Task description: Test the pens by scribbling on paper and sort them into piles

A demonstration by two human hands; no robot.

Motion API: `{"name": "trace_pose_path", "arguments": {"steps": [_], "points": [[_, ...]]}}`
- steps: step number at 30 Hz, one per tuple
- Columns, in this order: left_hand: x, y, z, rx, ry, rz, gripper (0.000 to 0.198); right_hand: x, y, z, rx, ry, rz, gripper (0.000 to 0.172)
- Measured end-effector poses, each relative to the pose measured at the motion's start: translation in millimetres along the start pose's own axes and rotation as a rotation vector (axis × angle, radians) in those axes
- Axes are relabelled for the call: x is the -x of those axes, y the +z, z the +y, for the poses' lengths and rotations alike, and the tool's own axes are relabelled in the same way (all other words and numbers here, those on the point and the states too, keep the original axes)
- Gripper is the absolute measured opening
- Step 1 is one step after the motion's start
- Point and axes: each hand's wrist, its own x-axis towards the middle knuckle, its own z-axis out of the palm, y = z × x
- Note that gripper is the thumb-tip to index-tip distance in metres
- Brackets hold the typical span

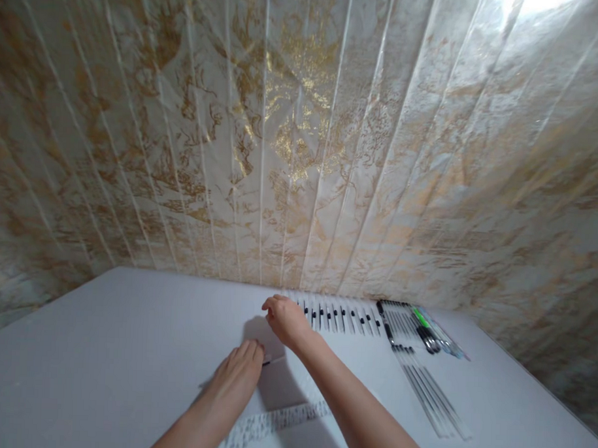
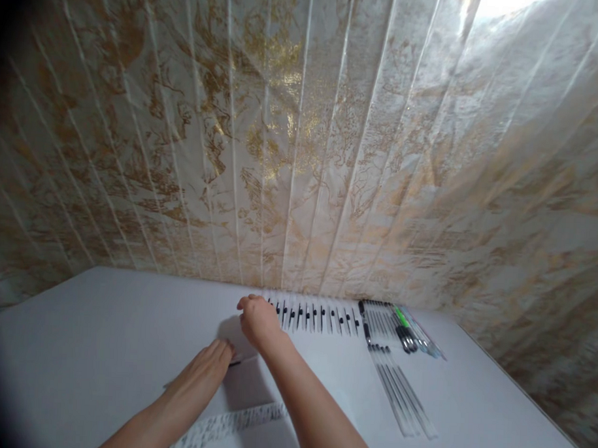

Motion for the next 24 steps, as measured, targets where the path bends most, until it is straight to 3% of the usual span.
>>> {"name": "trace_pose_path", "arguments": {"steps": [5, 9, 14, 19, 24], "points": [[1.4, 0.0, 5.0, -0.022, -0.015, 0.001, 0.040, 64.1, -4.2, 12.9, -0.048, 0.027, -0.041, 0.020], [2.7, 2.3, 11.3, 0.007, -0.004, 0.016, 0.034, 99.9, 8.6, 18.6, -0.091, 0.031, -0.046, 0.018], [2.3, -10.1, 11.8, 0.082, 0.074, 0.026, 0.027, 113.5, 12.6, 32.6, -0.167, 0.066, 0.050, 0.020], [-2.4, -24.7, -3.0, 0.147, 0.072, 0.069, 0.026, 122.1, -19.2, 58.5, -0.200, 0.109, 0.165, 0.019], [-5.2, -18.8, -10.0, 0.199, 0.086, 0.071, 0.025, 129.2, -36.9, 62.1, -0.191, 0.097, 0.220, 0.019]]}}
